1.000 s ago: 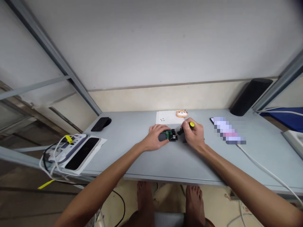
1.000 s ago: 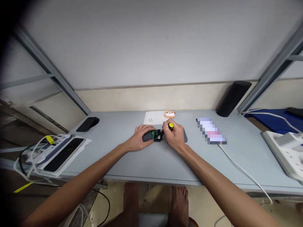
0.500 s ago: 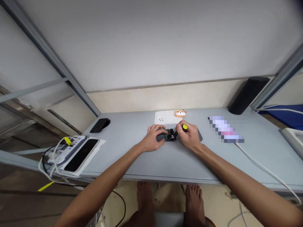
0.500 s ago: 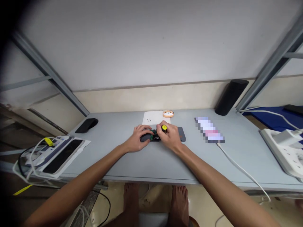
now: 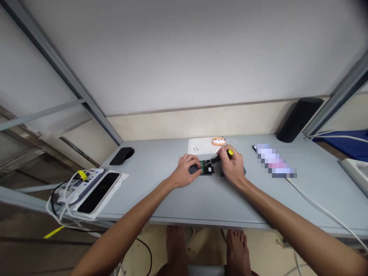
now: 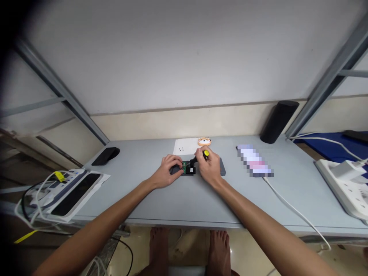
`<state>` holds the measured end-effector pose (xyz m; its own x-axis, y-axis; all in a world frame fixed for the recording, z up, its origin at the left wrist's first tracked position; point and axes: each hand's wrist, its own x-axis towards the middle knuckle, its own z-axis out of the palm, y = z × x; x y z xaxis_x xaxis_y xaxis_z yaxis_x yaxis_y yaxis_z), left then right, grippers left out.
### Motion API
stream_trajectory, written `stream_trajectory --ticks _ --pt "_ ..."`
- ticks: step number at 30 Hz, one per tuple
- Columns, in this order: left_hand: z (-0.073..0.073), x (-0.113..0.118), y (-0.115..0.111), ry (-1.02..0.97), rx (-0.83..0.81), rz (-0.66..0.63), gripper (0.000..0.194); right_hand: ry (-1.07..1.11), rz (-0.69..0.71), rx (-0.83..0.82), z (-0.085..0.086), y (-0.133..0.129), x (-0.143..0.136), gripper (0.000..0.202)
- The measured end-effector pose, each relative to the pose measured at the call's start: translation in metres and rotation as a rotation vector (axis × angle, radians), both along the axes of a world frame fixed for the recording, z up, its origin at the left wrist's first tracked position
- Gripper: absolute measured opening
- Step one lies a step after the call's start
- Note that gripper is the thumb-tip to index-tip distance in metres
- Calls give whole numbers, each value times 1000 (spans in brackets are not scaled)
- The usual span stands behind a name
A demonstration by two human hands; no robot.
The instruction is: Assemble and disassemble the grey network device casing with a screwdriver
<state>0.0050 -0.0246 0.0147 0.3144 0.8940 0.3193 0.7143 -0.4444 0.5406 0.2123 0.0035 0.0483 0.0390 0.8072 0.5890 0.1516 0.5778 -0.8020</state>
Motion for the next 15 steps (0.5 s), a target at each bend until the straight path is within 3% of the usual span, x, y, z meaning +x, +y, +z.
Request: stream_trajectory --ticks 4,8,15 --pt "-4 -1 3 13 25 27 12 32 -45 14 -3 1 3 35" --pt "1 -1 12 60 30 95 14 77 -174 31 -8 6 10 35" --pt "22 21 71 150 37 171 22 72 -364 34 -17 15 17 38"
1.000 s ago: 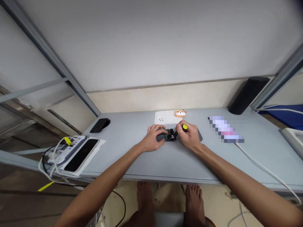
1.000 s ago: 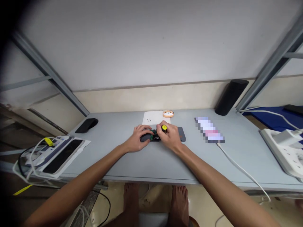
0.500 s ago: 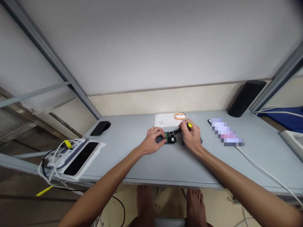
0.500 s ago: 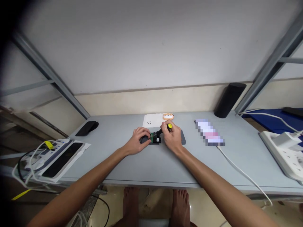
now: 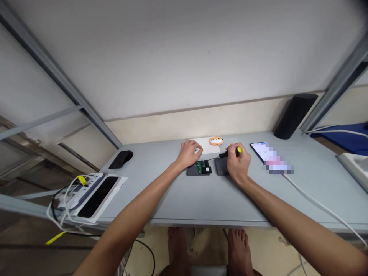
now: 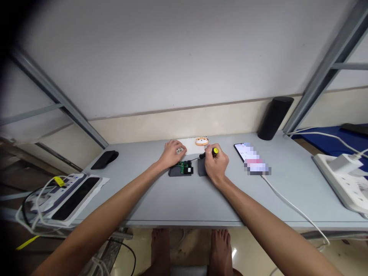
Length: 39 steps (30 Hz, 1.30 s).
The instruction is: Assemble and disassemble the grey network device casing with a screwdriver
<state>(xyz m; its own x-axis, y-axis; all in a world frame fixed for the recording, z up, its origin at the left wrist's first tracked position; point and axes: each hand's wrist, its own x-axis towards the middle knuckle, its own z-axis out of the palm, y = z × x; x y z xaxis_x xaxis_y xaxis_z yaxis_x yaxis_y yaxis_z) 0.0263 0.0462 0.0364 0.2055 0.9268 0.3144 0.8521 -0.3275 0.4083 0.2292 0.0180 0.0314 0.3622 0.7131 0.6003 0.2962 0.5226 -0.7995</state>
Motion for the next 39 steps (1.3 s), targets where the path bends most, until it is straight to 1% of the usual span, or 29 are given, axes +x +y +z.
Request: stream_trajectory --ticks 3,5,7,10,13,15,17,19,21,23,26,29,35,39 --pt "0 14 25 21 -12 -28 21 -6 7 40 -1 -1 2 37" --pt "-3 20 35 25 -27 -45 18 1 10 65 -1 -2 3 36" --pt "-6 22 41 22 -43 -52 17 19 4 82 0 -1 4 35" --pt "-6 17 43 -3 -56 -40 14 38 13 84 0 0 6 34" --pt "-4 6 37 -63 -39 -1 20 40 40 86 3 0 7 35" --pt "-5 -4 26 -115 -23 28 27 37 59 95 5 -1 6 36" --pt "-9 -15 11 -166 -15 47 32 28 99 93 9 -2 3 37" --pt "-16 -27 -5 -208 -19 54 35 0 170 67 13 -3 -3 38" --pt "-23 -36 -19 -236 -30 53 35 -60 257 26 17 -3 -10 38" --pt "-28 -43 -28 -252 -39 44 36 -136 325 -19 20 -2 -19 37" --pt "-30 -46 -32 -254 -51 13 37 -239 367 -86 22 1 -32 37" --pt "-30 -45 -31 -235 -56 -30 37 -301 358 -139 22 7 -41 39" --pt "-33 -42 -35 -193 -28 -73 37 -307 312 -156 23 11 -48 38" --pt "-34 -42 -38 -163 -4 -93 35 -327 316 -172 26 12 -50 38"
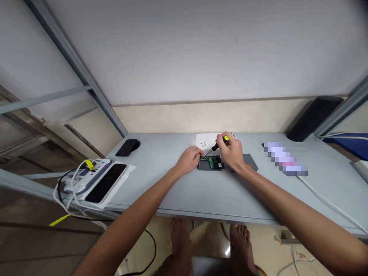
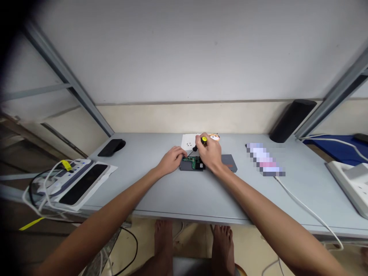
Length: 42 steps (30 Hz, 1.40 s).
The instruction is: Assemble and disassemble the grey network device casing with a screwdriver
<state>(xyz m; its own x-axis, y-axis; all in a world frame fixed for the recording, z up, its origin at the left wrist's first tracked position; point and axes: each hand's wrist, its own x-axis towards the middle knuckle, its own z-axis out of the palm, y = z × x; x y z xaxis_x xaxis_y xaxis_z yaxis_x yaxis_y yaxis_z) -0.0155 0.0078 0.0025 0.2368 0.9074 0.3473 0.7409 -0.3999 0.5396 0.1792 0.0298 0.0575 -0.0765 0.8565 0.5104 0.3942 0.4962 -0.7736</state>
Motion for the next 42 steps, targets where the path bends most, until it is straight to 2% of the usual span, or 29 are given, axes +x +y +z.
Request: stream_trajectory --ticks 9,14,19,24,26,29,31,33,36,39,42 --pt "1 1 -2 52 19 2 34 -78 14 -16 8 -1 -7 37" --pt "0 1 -2 65 26 6 35 -159 101 -36 14 7 -8 29" --pt "0 1 -2 73 33 12 35 -111 205 1 10 13 -15 33" --pt "0 1 -2 75 31 16 35 122 344 20 7 16 -27 22" --pt "0 1 -2 76 29 17 35 270 385 -66 8 19 -31 15" --pt "1 0 -3 78 28 13 35 544 463 -293 12 22 -34 7" --pt "2 0 -3 77 27 10 34 689 522 -388 14 23 -35 16" --pt "1 0 -2 77 27 8 34 751 555 -427 15 24 -38 33" --pt "1 -1 -2 76 25 8 34 773 520 -460 16 26 -41 52" --pt "1 -1 -1 79 21 9 34 820 495 -512 18 29 -42 53" --pt "2 0 -2 83 21 7 34 857 550 -590 22 31 -36 48"
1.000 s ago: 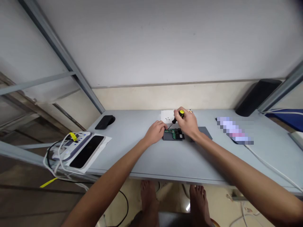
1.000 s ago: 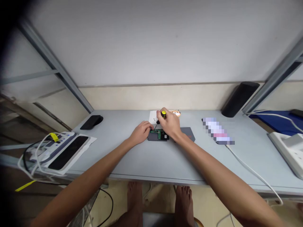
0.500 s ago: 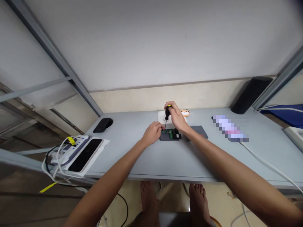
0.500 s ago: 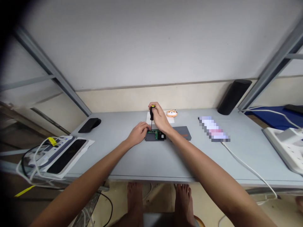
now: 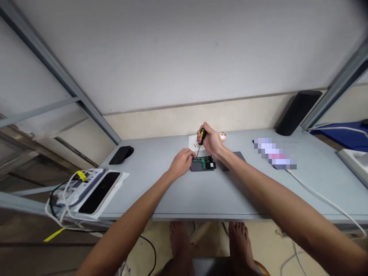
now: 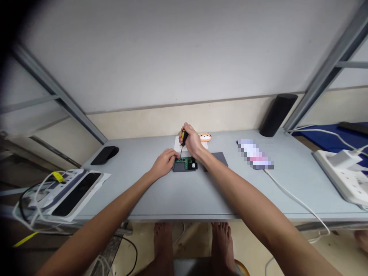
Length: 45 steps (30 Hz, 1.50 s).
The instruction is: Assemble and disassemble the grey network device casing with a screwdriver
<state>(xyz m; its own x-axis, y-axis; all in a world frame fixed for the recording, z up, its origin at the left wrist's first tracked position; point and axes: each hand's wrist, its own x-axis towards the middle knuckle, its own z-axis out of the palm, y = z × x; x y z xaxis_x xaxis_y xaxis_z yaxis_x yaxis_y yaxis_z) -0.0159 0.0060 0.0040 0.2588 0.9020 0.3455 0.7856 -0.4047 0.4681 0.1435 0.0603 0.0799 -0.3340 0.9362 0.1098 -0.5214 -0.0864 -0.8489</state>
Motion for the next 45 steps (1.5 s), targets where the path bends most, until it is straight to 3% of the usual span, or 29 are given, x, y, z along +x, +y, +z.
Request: stream_trajectory --ticks 8,16,27,35,40,45 --pt "1 1 0 0 8 -6 33 -37 171 -35 8 1 11 46" --pt "1 0 -1 3 16 2 34 53 -9 -80 -1 3 5 52" --pt "0 1 0 11 24 5 34 -13 92 -42 8 1 0 47" --pt "-1 0 0 8 17 6 34 -1 21 45 -1 2 -8 54" --pt "0 1 0 4 13 2 35 -43 52 -18 4 8 -1 47" --pt "1 1 0 2 -1 9 35 -38 33 -39 2 6 0 53"
